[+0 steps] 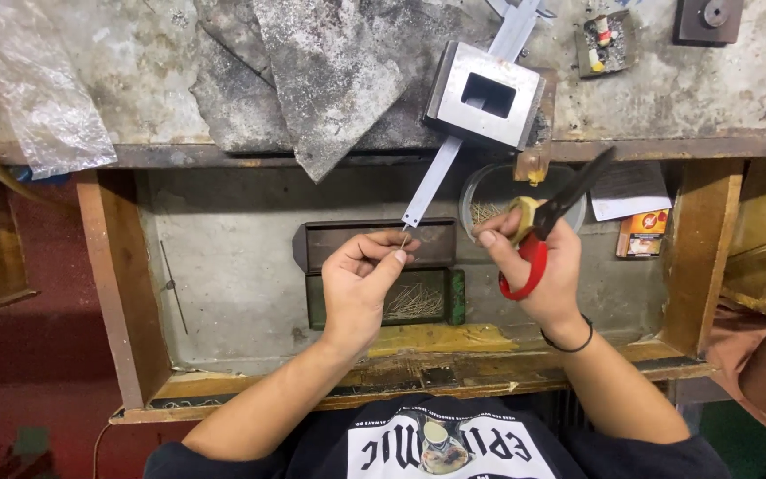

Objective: Cutting thin metal wire into small, uniform segments using scissors at a jewelry workbench.

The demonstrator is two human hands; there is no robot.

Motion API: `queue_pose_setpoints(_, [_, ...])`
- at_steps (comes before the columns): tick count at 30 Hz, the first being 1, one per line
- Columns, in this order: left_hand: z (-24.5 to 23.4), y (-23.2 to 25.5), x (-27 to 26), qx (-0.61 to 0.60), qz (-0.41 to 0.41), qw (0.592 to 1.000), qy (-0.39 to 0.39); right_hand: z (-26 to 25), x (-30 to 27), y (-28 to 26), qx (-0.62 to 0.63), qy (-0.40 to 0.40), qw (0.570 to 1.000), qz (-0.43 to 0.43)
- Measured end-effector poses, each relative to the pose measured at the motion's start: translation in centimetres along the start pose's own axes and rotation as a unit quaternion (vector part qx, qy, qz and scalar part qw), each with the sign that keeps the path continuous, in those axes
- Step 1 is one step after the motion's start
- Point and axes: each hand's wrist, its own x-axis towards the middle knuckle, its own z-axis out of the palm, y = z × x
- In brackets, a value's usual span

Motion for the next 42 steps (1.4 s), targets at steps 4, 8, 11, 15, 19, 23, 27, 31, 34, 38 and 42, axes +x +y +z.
queue_pose_setpoints(4, [0.2, 0.4, 0.1, -0.007, -0.01, 1.0, 0.006, -0.7, -0.5, 1.4, 0.01, 0.013, 1.0, 0.009])
queue_pose_setpoints(8, [0.2, 0.3, 0.4, -0.02, -0.017, 1.0, 0.013, -1.5, -0.4, 1.9, -0.014, 0.009, 1.0, 0.008])
queue_pose_setpoints(11, [0.2, 0.2, 0.4, -0.025, -0.018, 0.999, 0.015, -1.7, -0.3, 1.9, -0.021, 0.01, 1.0, 0.011])
queue_pose_setpoints(15, [0.5, 0.2, 0.5, -0.037, -0.025, 0.999, 0.018, -1.6, -0.2, 1.9, -0.025, 0.007, 1.0, 0.015])
queue_pose_setpoints(19, [0.6, 0.3, 0.6, -0.044, -0.026, 0.999, 0.02, -1.8, -0.2, 2.1, -0.03, -0.002, 0.999, 0.023])
queue_pose_setpoints(23, [0.5, 0.1, 0.6, -0.044, -0.023, 0.999, 0.021, -1.7, -0.2, 1.8, -0.039, -0.002, 0.999, 0.03])
queue_pose_setpoints(27, [0.5, 0.0, 0.7, -0.039, -0.021, 0.999, 0.022, -1.7, -0.3, 1.9, -0.044, 0.0, 0.999, 0.028])
queue_pose_setpoints(31, [0.6, -0.2, 0.7, -0.045, -0.021, 0.998, 0.026, -1.8, -0.3, 2.0, -0.054, -0.002, 0.998, 0.029])
queue_pose_setpoints(34, [0.7, -0.1, 0.7, -0.045, -0.02, 0.998, 0.027, -1.9, -0.3, 2.1, -0.057, -0.004, 0.998, 0.035])
queue_pose_setpoints(38, [0.6, 0.0, 0.7, -0.041, -0.019, 0.999, 0.024, -2.1, -0.3, 2.3, -0.055, -0.005, 0.998, 0.037])
queue_pose_setpoints(42, [0.5, 0.0, 0.7, -0.041, -0.019, 0.999, 0.021, -2.1, -0.3, 2.1, -0.05, -0.001, 0.998, 0.032])
